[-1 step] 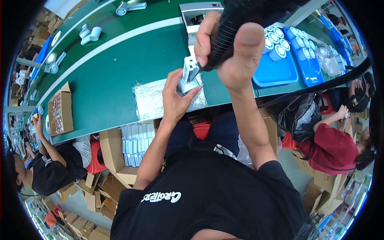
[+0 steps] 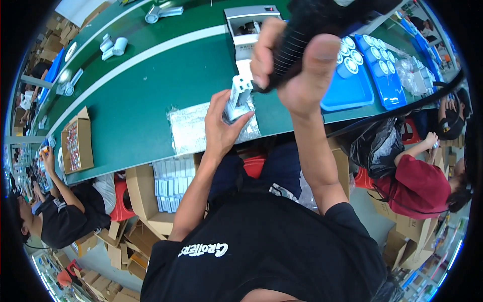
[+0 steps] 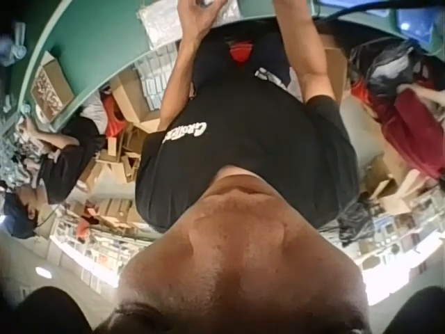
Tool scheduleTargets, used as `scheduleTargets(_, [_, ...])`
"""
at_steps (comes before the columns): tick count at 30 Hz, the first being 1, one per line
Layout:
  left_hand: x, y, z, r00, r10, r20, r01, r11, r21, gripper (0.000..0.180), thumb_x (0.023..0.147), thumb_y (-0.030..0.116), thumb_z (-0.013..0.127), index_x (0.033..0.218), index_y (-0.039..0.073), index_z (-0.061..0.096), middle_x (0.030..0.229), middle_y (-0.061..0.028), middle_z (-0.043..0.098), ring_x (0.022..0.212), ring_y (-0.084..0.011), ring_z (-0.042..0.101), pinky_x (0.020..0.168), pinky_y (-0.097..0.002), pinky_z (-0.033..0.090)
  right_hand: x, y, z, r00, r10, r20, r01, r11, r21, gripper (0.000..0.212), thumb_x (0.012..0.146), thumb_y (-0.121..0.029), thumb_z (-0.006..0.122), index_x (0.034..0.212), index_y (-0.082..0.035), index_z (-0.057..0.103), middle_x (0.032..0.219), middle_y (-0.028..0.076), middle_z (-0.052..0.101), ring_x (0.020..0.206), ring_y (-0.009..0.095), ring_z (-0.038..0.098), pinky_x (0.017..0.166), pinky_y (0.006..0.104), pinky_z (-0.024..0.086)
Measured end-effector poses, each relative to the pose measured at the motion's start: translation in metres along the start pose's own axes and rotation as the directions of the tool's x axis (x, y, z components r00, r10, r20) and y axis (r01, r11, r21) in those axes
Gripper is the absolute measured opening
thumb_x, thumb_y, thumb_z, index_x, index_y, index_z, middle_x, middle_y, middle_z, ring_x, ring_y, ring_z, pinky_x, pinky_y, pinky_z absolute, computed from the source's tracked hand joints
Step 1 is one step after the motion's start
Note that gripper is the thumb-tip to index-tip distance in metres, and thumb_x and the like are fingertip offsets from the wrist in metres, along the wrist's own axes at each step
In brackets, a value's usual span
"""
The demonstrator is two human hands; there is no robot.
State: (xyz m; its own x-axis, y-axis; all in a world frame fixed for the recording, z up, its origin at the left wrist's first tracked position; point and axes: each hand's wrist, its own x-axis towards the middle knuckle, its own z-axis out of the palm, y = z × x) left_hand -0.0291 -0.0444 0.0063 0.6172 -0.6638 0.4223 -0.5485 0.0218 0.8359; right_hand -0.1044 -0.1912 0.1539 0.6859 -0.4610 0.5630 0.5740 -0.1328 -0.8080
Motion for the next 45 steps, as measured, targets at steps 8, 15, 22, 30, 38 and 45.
scheduleTargets(8, [0.000,-0.002,0.002,0.998,-0.051,0.029,0.053,0.997,-0.057,0.058,0.075,0.009,0.089,0.126,-0.004,0.063,0.123,-0.0161,0.062,0.110,-0.0288,0.064,0.095,-0.0360,0.051,0.043,-0.020,-0.035,0.864,-0.416,-0.283,0.409,0.908,-0.088,0.061,0.106,-0.060,0.045,0.125,-0.002,0.047,0.060,0.006,0.051,0.041,0.012,0.048,0.038,0.0242,0.041])
scheduleTargets(15, [0.000,-0.003,0.001,0.998,-0.051,0.035,0.053,0.996,-0.074,0.058,0.075,0.008,0.088,0.126,-0.004,0.063,0.122,-0.0159,0.062,0.110,-0.0278,0.064,0.094,-0.0353,0.051,0.045,0.000,-0.036,0.888,-0.411,-0.208,0.389,0.911,-0.139,0.061,0.108,-0.055,0.044,0.129,0.001,0.048,0.060,0.005,0.052,0.042,0.010,0.048,0.040,0.0221,0.040])
scheduleTargets(22, [0.001,0.000,0.002,0.997,-0.072,0.039,0.075,0.992,-0.102,0.054,0.075,0.005,0.088,0.123,-0.002,0.064,0.120,-0.0111,0.061,0.110,-0.0219,0.062,0.097,-0.0322,0.048,0.044,0.000,-0.036,0.884,-0.446,-0.141,0.421,0.890,-0.175,0.064,0.107,-0.057,0.045,0.130,0.003,0.047,0.059,0.005,0.052,0.042,0.009,0.048,0.039,0.0219,0.040])
scheduleTargets(30, [0.001,-0.003,0.001,0.999,-0.038,0.036,0.040,0.997,-0.059,0.059,0.076,0.010,0.089,0.127,-0.004,0.063,0.123,-0.0159,0.063,0.110,-0.0281,0.065,0.093,-0.0360,0.053,0.036,-0.014,-0.028,0.915,-0.322,-0.243,0.345,0.937,0.058,0.075,0.103,-0.065,0.048,0.132,0.003,0.044,0.058,0.005,0.051,0.041,0.011,0.048,0.038,0.0235,0.041])
scheduleTargets(38, [0.000,-0.005,0.002,0.998,-0.058,0.036,0.059,0.998,-0.034,0.062,0.076,0.014,0.089,0.128,-0.004,0.063,0.125,-0.0168,0.063,0.110,-0.0290,0.066,0.093,-0.0367,0.053,0.007,-0.022,-0.022,0.980,-0.187,-0.072,0.200,0.932,0.303,0.105,0.076,-0.103,0.019,0.083,-0.004,0.054,0.062,0.004,0.051,0.048,0.016,0.054,0.047,0.0293,0.046])
scheduleTargets(45, [0.000,-0.006,0.001,0.999,-0.044,0.029,0.045,0.998,-0.037,0.063,0.074,0.013,0.090,0.128,-0.005,0.062,0.125,-0.0168,0.063,0.110,-0.0286,0.066,0.093,-0.0365,0.053,0.003,-0.024,0.026,0.970,-0.031,-0.241,0.109,0.942,0.317,0.111,0.079,-0.093,0.050,0.135,0.003,0.039,0.057,0.005,0.053,0.042,0.013,0.049,0.042,0.0253,0.042])
